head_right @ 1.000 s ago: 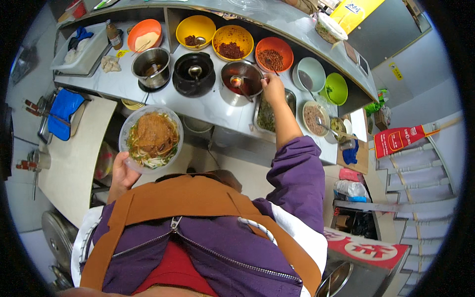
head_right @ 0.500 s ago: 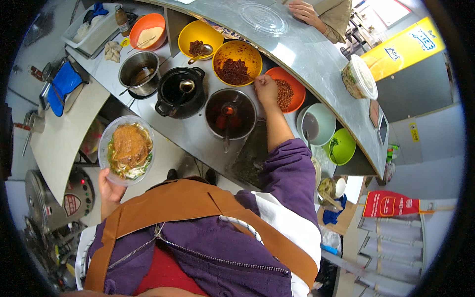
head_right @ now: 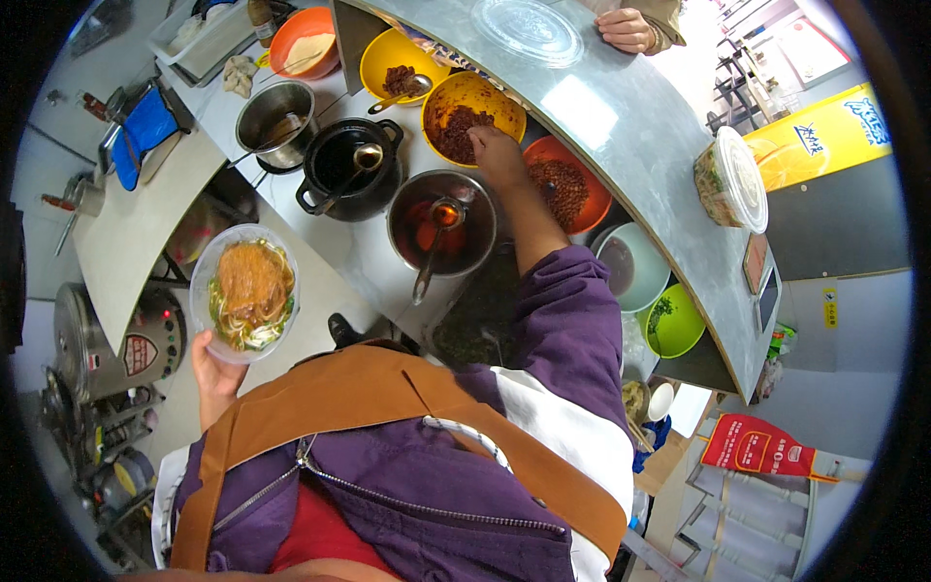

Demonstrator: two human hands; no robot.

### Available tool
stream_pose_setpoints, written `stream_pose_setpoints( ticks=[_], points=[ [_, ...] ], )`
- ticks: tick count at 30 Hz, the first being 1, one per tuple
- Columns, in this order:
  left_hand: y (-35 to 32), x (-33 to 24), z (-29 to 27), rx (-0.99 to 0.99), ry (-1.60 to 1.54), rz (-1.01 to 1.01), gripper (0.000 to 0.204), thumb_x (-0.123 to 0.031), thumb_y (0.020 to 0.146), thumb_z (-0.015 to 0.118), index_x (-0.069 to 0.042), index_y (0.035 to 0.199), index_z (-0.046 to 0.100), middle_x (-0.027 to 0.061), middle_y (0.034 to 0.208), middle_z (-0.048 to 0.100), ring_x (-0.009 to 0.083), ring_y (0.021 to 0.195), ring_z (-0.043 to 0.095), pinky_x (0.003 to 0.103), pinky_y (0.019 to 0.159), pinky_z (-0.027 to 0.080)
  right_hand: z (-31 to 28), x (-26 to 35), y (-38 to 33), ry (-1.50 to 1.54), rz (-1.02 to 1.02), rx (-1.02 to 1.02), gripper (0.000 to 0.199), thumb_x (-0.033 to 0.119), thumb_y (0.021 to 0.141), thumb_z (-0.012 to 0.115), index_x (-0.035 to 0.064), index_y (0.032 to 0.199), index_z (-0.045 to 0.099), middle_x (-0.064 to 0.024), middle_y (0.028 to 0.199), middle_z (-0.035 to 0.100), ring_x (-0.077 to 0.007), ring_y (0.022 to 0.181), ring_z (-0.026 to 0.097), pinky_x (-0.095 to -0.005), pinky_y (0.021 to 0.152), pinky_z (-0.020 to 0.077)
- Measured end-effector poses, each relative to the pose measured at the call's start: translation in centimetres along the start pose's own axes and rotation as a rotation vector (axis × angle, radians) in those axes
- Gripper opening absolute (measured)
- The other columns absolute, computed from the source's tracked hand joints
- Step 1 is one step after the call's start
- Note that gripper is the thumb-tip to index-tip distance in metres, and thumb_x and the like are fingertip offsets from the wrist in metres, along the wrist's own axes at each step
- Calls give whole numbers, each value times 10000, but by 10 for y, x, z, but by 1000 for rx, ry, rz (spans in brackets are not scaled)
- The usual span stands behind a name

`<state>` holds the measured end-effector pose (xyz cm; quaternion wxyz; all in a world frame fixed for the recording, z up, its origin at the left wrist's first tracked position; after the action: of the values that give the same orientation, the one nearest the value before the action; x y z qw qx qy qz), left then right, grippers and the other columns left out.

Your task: The person assembles two noodle bowls in a commercial kitchen. They place pre-portioned ingredients into bowls, cook noodles in a large pot using a strainer, and transfer them into the bowls. They add broth, meat, and seasonings, then hand the finished bowls to a customer.

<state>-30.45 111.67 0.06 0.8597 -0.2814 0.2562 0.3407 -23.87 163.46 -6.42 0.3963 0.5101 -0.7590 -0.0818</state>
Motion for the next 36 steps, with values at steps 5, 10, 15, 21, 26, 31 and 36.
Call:
stream_pose_setpoints(
  ticks=[5,10,15,21,26,31,36],
  points=[
    [-1,-6,11,28,5,1,579,-220,756,531,4,1266,373,149,1260,461,295,1153,443,453,991,322,-11,18,-10,37,-101,141,214,186,839,487,43,929,618,-162,932,612,-326,880,574,-398,776,459],
    [-2,-12,18,43,34,-3,640,-264,718,584,-3,1264,379,151,1277,442,304,1161,428,454,997,313,-55,43,-11,-30,-134,275,207,171,837,486,45,935,618,-155,945,609,-315,899,572,-385,789,457],
    [-4,-13,21,25,15,-1,620,-261,721,582,-4,1253,395,148,1260,460,302,1145,442,451,989,322,-74,65,-37,39,-9,520,195,147,844,502,39,951,623,-143,978,612,-305,920,576,-356,804,457],
    [-8,-14,26,21,13,-2,586,-249,735,561,-5,1245,405,144,1250,471,296,1141,448,451,984,329,-55,53,-27,37,-71,124,192,163,846,475,23,911,588,-170,922,598,-340,874,566,-412,750,456],
    [-13,-14,30,24,-37,-21,561,-207,734,559,-4,1236,412,138,1236,485,289,1135,456,441,984,336,-52,38,3,-49,-145,-60,186,164,847,486,11,877,586,-167,871,608,-344,815,579,-421,722,465],
    [-17,-16,28,45,-66,-23,556,-205,739,558,14,1229,414,147,1235,484,288,1134,459,439,988,333,-43,42,23,-103,-82,52,201,183,843,480,16,859,591,-182,831,605,-342,802,581,-419,722,465],
    [-21,-20,24,17,-30,-23,587,-250,737,556,3,1244,404,151,1247,473,298,1140,451,447,986,329,-30,48,45,-77,68,53,233,208,838,465,12,851,591,-206,737,597,-383,719,577,-445,687,467]
  ],
)
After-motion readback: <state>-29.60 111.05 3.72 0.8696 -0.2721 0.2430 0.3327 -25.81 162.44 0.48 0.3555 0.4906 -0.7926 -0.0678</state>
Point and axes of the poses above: each hand's wrist, its own y-axis towards the middle knuckle, its own z-axis out of the palm, x = y × z, the point moved 1 cm from there along y, towards the middle knuckle
